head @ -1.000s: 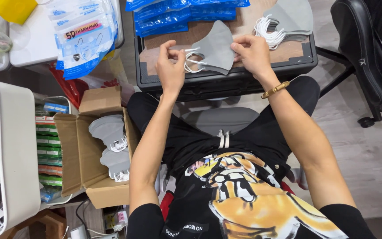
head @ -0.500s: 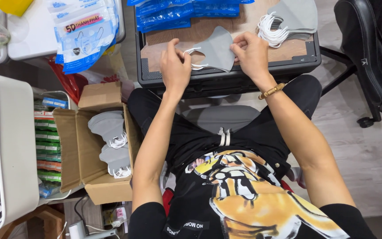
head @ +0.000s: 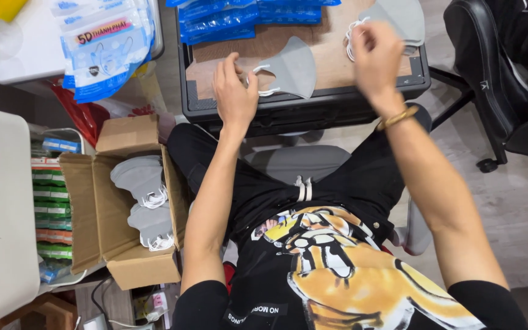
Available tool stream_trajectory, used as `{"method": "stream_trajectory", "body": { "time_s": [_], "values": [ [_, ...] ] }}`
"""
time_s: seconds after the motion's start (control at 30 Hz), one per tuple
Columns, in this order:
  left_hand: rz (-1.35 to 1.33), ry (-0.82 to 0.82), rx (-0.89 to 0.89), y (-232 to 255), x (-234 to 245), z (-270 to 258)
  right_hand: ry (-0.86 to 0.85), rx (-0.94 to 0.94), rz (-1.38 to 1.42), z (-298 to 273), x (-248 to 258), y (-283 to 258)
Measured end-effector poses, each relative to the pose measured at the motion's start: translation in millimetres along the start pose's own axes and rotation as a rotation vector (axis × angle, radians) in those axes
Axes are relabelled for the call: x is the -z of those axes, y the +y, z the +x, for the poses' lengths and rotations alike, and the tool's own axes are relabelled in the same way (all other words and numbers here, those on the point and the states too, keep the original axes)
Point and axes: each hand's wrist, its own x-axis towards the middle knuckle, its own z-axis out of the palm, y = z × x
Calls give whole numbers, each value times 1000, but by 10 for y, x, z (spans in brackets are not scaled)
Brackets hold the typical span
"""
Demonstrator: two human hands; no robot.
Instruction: The person is sitting at a desk and manually placing individual grey face masks into plastic packaging bags.
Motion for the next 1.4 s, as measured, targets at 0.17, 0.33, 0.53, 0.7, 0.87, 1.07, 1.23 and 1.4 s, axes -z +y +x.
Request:
{"method": "stream_trajectory", "body": {
  "time_s": [0.17,0.33,0.53,0.7,0.87,1.07,1.23,1.4],
  "values": [
    [18,25,-3,-8,-60,0,-5,-136,-389,301,136,1010],
    [36,29,11,14,-59,-16,-175,-352,-581,407,226,1169],
    [52,32,-12,27,-70,-44,-170,-390,-584,405,239,1153],
    [77,44,-21,10,-91,-64,-132,-281,-594,370,247,1182],
    [93,42,-18,35,-81,-71,-104,-267,-586,372,296,1131],
    [122,43,-28,36,-85,-83,-124,-234,-622,359,298,1139],
    [135,45,-39,60,-76,-92,-141,-274,-633,352,279,1204],
    [132,52,-46,51,-66,-84,-166,-306,-715,405,232,1218]
  ]
}}
